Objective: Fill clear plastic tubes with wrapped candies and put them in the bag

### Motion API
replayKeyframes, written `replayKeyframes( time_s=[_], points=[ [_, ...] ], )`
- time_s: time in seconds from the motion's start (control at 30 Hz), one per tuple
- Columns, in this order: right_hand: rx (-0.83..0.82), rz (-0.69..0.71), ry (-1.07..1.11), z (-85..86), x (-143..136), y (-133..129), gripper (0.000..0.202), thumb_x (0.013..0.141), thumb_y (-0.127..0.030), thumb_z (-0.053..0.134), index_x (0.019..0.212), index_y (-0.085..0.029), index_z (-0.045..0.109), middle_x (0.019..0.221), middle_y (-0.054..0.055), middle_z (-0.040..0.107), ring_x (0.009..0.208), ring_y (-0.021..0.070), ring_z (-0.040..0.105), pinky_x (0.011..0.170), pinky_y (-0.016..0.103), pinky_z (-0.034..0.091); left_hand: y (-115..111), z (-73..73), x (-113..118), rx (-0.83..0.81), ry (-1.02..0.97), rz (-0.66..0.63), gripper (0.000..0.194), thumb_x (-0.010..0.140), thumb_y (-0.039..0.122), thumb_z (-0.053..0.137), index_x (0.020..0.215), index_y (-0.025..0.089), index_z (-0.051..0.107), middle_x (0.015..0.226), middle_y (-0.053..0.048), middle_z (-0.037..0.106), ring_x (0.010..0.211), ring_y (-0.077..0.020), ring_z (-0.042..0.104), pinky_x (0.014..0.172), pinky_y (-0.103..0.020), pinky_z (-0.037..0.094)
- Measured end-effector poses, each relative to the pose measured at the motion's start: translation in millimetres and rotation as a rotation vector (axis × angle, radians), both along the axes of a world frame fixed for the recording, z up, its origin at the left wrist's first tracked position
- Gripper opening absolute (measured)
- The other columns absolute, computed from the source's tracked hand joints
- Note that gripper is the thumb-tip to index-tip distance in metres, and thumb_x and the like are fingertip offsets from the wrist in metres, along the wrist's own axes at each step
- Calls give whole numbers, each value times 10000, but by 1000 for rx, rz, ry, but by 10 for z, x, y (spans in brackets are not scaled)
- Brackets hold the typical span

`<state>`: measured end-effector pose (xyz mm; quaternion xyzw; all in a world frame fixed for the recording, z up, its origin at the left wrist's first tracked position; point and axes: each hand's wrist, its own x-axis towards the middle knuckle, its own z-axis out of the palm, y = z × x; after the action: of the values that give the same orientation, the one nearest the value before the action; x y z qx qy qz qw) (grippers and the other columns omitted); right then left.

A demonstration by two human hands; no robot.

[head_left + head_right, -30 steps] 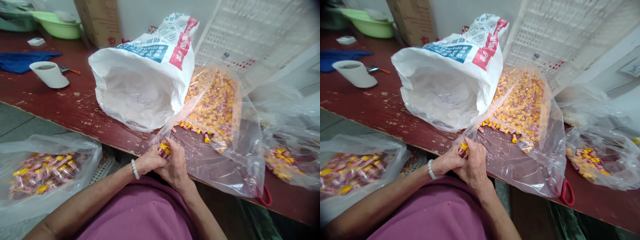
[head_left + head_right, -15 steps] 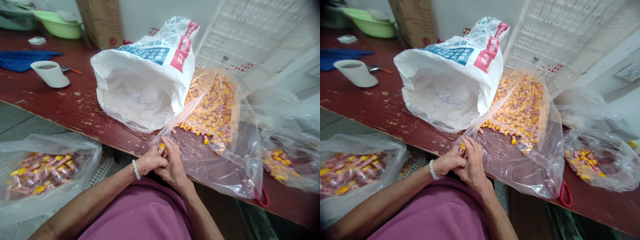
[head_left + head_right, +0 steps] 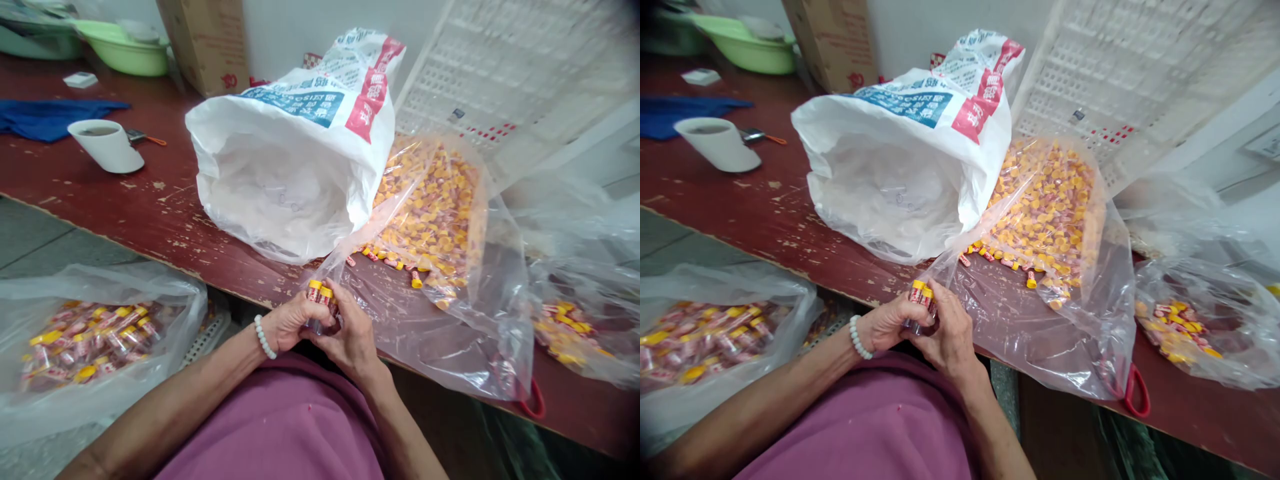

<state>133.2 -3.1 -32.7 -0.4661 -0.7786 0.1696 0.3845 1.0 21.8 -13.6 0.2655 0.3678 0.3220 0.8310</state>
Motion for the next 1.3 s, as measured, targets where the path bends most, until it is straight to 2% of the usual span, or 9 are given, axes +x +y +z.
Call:
replayKeyframes(
  time_s=[0.1,0.23,0.4,0.57,0.73,0.9,1.07,1.17,1.3],
  points=[
    [-19,18,-21,17,20,1,881,591,-294,790,1347,-219,345,1241,118,550,1115,256,549,940,399,472,-19,-16,1,-43,-48,-5,179,471,83,595,647,108,577,609,-4,569,557,-99,496,519,-206,367],
    [-68,96,-49,60,40,6,925,559,-238,785,1352,-185,312,1333,135,455,1207,265,460,1007,418,408,-75,-52,11,-39,-57,-18,204,493,83,585,693,121,577,650,9,557,603,-103,508,541,-208,379],
    [-36,52,-63,152,3,-24,680,571,-230,707,1195,-189,441,1107,95,588,981,232,570,852,383,472,-156,-63,29,-38,-42,-43,214,500,82,570,709,130,576,665,7,544,645,-128,524,564,-230,393],
    [13,3,-90,213,-7,-63,594,524,-265,678,1085,-190,497,1007,92,618,899,260,580,814,426,456,-205,-84,81,-51,-70,-27,213,506,91,565,716,127,579,676,-2,557,630,-120,506,558,-224,391],
    [-138,56,-10,167,-20,-53,634,530,-185,652,1134,-204,458,1076,85,562,982,247,545,862,405,458,-215,-103,85,-67,-39,29,224,502,94,572,723,128,580,669,-1,561,619,-112,505,546,-210,388],
    [-188,68,146,93,-36,-87,967,539,-221,734,1360,-197,222,1360,143,328,1244,281,376,1028,444,372,-240,-31,-8,-72,-74,39,253,517,95,625,768,122,613,695,-7,587,625,-105,525,568,-201,415],
    [-289,5,175,38,-18,-161,941,574,-323,777,1348,-213,253,1326,142,378,1197,277,438,1007,455,400,-261,40,-44,-52,-77,35,258,506,89,647,762,109,628,684,-15,606,613,-113,542,572,-207,436],
    [-249,5,139,20,-27,-164,909,591,-305,771,1343,-211,269,1310,140,397,1181,271,455,1007,450,403,-258,39,-44,-16,-57,46,261,496,76,643,754,105,621,681,-15,604,619,-116,540,572,-204,428],
    [-18,20,36,17,-106,-203,901,613,-271,751,1359,-199,251,1352,148,358,1244,288,380,1028,481,370,-307,-27,-114,2,-37,48,213,507,55,620,714,106,610,654,-5,585,589,-97,508,536,-186,389]
  ],
)
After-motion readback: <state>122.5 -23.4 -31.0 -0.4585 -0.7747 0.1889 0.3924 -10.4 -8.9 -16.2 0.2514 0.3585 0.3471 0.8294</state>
